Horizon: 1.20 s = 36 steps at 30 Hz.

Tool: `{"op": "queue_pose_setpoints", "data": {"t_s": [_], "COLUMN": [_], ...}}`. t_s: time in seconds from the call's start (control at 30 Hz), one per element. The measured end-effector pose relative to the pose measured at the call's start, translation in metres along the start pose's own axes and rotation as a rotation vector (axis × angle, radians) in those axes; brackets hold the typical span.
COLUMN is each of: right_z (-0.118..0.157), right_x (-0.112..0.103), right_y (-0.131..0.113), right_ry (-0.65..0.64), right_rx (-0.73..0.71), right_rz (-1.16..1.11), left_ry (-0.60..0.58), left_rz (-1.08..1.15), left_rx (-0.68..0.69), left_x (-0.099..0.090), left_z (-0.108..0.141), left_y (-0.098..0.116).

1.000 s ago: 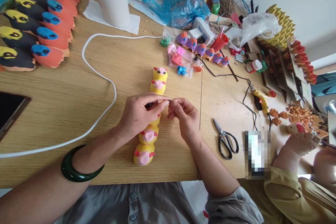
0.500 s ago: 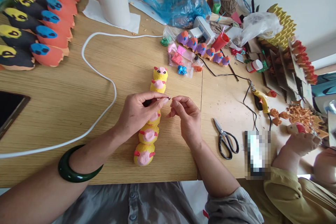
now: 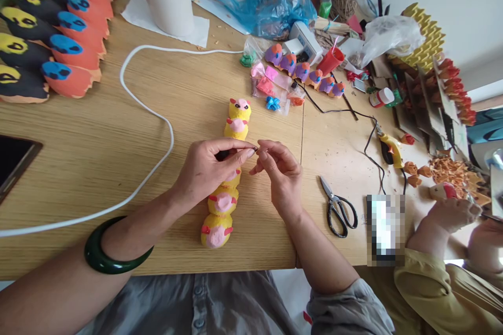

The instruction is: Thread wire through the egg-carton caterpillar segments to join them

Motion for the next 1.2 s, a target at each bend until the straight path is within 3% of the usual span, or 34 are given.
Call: {"op": "queue_pose_setpoints", "data": {"t_s": [0.63, 1.2], "right_z": [0.0016, 0.0008], "right_x": [-0.0053, -0.0027], "right_y": [0.0049, -0.0006], "right_ry": [-0.092, -0.032], "right_rx": [-0.307, -0.192], "right_rz": [0.175, 0.173], "left_ry": [-0.048, -0.041], "left_rz": [0.070, 0.089], "left_rx": [-0.123, -0.108], "left_x": [-0.0003, 0.0002], "left_z": [0.0021, 0.0003], "left_y": [0.0063, 0.0034]}}
Point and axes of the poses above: each hand's wrist, its own z-axis away from the middle knuckle, its own x-axis out of the palm, y = z × x, the point moved 1 cm from there along -z, towards the middle knuckle, and after that the axes turned 6 degrees about -x, right-handed, at the moved point
